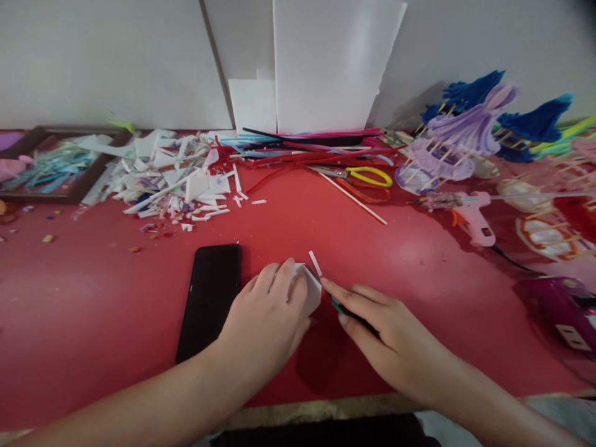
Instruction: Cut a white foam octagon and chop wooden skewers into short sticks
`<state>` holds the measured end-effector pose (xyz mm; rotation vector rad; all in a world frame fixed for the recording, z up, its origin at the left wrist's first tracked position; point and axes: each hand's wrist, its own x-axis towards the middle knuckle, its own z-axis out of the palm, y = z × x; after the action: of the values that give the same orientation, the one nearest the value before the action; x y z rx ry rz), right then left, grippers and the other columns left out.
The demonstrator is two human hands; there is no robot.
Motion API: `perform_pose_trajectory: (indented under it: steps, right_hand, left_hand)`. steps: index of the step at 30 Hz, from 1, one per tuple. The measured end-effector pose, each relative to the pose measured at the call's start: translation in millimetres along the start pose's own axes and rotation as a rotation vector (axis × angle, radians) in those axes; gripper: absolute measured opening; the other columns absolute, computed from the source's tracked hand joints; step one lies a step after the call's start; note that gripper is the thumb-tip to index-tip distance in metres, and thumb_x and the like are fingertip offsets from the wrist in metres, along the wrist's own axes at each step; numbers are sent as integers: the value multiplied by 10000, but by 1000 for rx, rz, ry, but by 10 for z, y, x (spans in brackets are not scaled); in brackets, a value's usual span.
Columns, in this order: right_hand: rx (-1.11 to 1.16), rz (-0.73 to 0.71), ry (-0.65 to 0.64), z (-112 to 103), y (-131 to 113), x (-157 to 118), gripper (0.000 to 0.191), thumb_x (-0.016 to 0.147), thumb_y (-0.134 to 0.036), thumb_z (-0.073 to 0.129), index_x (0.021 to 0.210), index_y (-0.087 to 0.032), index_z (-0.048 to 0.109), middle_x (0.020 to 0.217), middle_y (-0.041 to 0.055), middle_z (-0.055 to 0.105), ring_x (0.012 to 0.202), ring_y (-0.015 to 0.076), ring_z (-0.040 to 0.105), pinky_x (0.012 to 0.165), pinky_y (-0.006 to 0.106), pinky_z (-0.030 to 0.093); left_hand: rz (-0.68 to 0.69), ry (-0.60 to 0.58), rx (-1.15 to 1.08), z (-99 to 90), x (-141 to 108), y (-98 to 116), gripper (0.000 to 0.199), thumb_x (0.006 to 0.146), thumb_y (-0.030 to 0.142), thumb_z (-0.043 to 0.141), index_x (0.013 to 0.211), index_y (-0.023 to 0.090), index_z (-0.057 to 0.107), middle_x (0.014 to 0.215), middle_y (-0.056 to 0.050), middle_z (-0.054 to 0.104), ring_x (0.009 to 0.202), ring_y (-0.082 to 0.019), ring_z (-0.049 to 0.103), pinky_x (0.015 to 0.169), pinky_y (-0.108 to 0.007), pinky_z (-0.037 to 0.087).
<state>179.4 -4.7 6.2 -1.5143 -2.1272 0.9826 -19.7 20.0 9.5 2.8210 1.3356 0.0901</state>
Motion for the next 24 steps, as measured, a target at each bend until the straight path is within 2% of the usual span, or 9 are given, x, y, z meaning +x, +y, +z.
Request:
perform_pose_trajectory:
  steps: [11,17,21,24]
  right_hand:
    - [-48,16,-51,17,-7,48,507,902,-150,376,1393,-195,491,957,99,634,806,177,632,756,346,539]
    - [-71,15,-73,16,-49,134,531,884,-130,369,1402,-169,478,980,117,637,799,194,638,735,372,540]
    - [-88,57,-105,20,-46,44,549,887,-118,371,1425,-196,447,953,94,639,776,184,648,754,368,543]
    - [-92,79,-125,6,-22,-107,534,902,-129,375,1421,-231,452,943,78,643,765,175,653,750,351,555]
  left_hand:
    - [8,21,2,13,7,-29,454,752,223,643,1183,85,605,1252,-157,623,1044,-304,611,837,-429,570]
    - [26,11,7,2,9,-23,458,738,166,591,1188,83,610,1246,-163,622,1030,-307,614,818,-427,572]
    - [-10,-2,31,37,6,2,456,770,182,586,1211,68,602,1255,-193,611,1039,-321,612,831,-446,560]
    - [-1,-2,32,50,2,8,490,800,267,635,1234,46,584,1250,-217,607,1076,-335,596,869,-453,539]
